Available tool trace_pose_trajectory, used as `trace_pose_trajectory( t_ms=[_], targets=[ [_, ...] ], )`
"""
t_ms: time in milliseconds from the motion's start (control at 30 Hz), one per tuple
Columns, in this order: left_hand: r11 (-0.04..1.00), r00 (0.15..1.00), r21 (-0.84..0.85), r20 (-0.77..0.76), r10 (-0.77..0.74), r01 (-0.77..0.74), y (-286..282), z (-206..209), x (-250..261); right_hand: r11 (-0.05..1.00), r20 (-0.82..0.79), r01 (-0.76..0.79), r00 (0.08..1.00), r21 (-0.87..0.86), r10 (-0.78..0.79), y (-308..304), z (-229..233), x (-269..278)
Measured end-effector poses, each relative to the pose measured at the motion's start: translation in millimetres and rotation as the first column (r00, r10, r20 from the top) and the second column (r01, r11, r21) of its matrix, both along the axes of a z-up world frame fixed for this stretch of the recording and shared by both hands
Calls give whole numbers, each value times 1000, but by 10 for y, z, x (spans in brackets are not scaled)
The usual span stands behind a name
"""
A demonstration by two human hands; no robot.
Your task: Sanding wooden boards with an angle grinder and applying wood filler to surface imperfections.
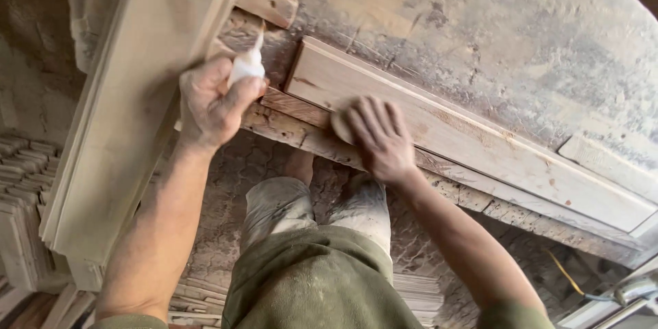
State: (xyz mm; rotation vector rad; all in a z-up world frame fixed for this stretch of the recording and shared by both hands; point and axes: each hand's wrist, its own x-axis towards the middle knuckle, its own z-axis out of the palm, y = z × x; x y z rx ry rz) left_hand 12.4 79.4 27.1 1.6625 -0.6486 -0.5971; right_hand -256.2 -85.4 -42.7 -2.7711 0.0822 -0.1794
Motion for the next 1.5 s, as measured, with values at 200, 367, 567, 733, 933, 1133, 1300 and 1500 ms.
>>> trace_pose_trajectory(
  t_ms=[200, 367, 567, 733, 933, 1133, 1300, 1500],
  targets=[
    [998, 988, 0, -138, 64, -65, 679, -139, -334, 991, 30, 47, 999, -129, -44, 271, -120, 581],
    [985, 971, 73, -172, 164, -153, 711, 99, -529, 1000, 81, 22, 996, 14, -23, 379, -176, 899],
    [986, 969, 57, -183, 166, -158, 854, -122, -544, 940, -833, 289, 463, -181, -302, -467, -449, -1218],
    [975, 955, 37, -196, 222, -219, 929, -99, -548, 825, -103, 385, 881, -414, -463, -475, -15, -1765],
    [973, 957, 76, -178, 227, -217, 981, -43, -577, 818, -664, 567, 576, -95, -477, 137, 18, 135],
    [972, 972, 125, -97, 214, -201, 775, 27, -691, 991, 20, 119, 993, -68, -118, 480, -224, 763],
    [979, 992, 167, 62, 110, -119, 533, -55, -716, 998, 88, 29, 996, -61, -24, 160, -155, 31],
    [973, 989, 182, 61, 133, -142, 370, 111, -691, 999, 114, 12, 993, -33, -8, 353, -190, 529]
  ],
)
